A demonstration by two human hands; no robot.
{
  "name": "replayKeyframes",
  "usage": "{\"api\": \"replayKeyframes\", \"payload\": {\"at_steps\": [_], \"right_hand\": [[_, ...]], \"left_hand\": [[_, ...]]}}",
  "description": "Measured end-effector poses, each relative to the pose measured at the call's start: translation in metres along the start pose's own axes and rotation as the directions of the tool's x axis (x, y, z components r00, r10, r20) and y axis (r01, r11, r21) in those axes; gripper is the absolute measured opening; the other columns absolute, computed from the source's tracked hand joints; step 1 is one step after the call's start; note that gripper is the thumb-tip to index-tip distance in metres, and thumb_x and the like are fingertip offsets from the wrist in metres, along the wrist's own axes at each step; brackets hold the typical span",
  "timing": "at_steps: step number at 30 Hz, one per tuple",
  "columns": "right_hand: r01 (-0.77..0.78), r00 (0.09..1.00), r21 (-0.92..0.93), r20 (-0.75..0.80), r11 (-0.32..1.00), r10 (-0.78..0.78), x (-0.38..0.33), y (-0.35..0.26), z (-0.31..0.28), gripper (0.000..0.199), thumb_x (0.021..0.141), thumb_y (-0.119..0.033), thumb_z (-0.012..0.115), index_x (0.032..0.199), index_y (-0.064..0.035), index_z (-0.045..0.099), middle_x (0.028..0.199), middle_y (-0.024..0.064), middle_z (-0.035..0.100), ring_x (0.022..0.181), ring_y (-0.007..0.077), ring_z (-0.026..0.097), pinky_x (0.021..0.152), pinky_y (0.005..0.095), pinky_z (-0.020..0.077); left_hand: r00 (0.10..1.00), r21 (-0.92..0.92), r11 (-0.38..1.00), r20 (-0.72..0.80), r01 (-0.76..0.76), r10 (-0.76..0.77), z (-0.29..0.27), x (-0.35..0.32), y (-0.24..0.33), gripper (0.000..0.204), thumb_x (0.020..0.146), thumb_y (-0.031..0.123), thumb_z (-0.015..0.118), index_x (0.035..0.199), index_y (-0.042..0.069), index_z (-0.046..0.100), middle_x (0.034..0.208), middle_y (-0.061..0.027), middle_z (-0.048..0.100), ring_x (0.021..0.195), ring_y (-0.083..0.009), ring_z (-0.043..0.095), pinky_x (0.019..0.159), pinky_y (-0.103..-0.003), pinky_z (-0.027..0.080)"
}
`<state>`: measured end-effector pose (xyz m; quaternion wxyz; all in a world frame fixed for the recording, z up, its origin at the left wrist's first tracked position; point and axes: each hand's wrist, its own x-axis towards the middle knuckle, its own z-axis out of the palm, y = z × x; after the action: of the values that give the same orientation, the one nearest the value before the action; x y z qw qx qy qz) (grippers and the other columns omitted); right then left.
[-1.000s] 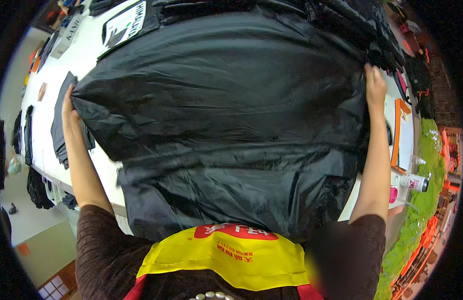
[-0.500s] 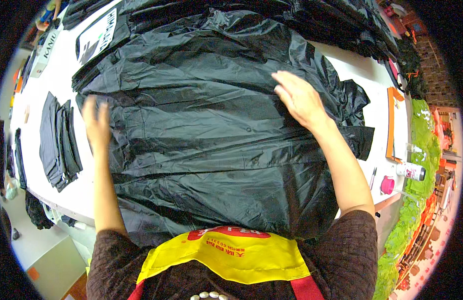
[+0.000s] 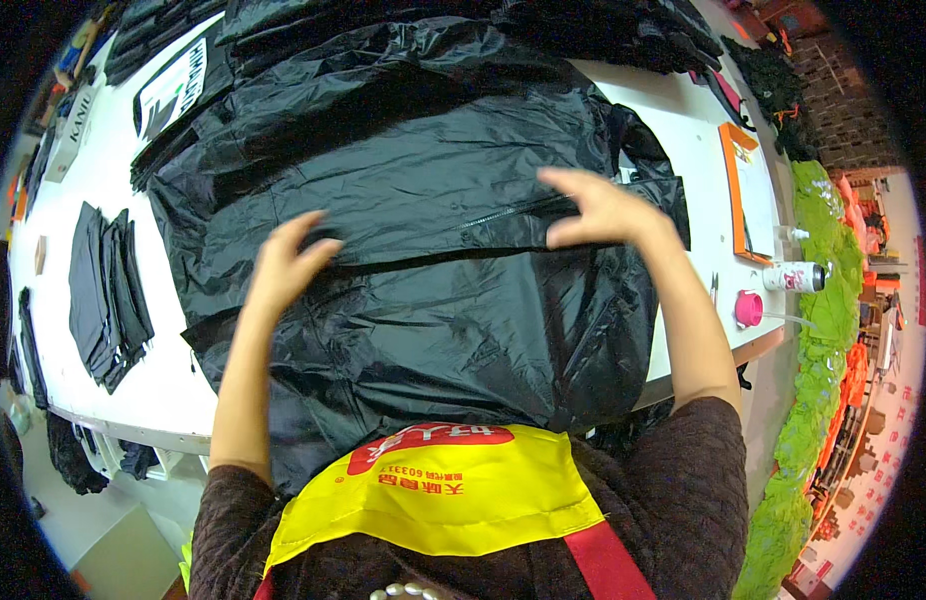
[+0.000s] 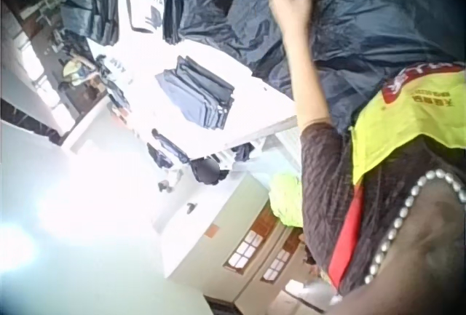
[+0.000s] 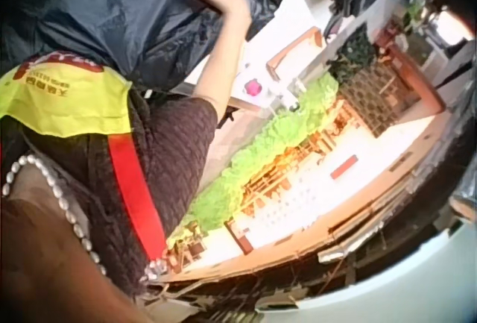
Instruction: The person folds a black jacket on a white table. They smooth the fabric, fold the sleeves inward, fold the body in half, then fold it again into a compact rectangle and place it on a stack of similar folded items.
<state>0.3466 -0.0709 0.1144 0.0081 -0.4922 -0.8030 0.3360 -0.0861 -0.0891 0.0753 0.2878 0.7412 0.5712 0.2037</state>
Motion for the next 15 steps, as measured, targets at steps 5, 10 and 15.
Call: {"api": "replayKeyframes", "payload": {"at_steps": [5, 10, 15], "right_hand": [[-0.092, 0.992, -0.63, -0.128, 0.771, 0.014, -0.023, 0.005, 0.043, 0.041, 0.073, 0.002, 0.053, 0.112, -0.0056, 0.052, 0.121, 0.0122, 0.055, 0.11, 0.0279, 0.054, 0.087, 0.0443, 0.0436], [-0.249, 0.938, -0.399, -0.328, 0.882, 0.116, -0.018, 0.065, -0.013, 0.014, 0.076, -0.009, 0.059, 0.089, -0.0079, 0.063, 0.086, 0.0168, 0.064, 0.086, 0.0355, 0.061, 0.073, 0.0445, 0.0485], [-0.371, 0.895, -0.382, -0.389, 0.847, 0.216, 0.01, 0.087, 0.001, 0.016, 0.077, -0.01, 0.064, 0.088, -0.0004, 0.059, 0.085, 0.023, 0.062, 0.088, 0.0391, 0.059, 0.074, 0.0465, 0.0472]], "left_hand": [[0.924, 0.031, 0.927, 0.094, -0.375, 0.371, 0.099, 0.033, 0.083, 0.038, 0.075, 0.025, 0.068, 0.107, 0.006, 0.061, 0.106, -0.0164, 0.061, 0.097, -0.0346, 0.058, 0.083, -0.042, 0.047], [0.968, -0.318, 0.948, 0.229, -0.028, 0.106, 0.121, 0.063, 0.08, 0.023, 0.082, 0.021, 0.06, 0.096, 0.003, 0.064, 0.09, -0.0166, 0.065, 0.084, -0.0353, 0.061, 0.074, -0.038, 0.047], [0.989, -0.002, 0.999, 0.145, 0.037, -0.036, 0.127, 0.073, 0.084, 0.028, 0.081, 0.027, 0.062, 0.101, 0.007, 0.067, 0.096, -0.0152, 0.066, 0.093, -0.0329, 0.061, 0.081, -0.038, 0.047]]}}
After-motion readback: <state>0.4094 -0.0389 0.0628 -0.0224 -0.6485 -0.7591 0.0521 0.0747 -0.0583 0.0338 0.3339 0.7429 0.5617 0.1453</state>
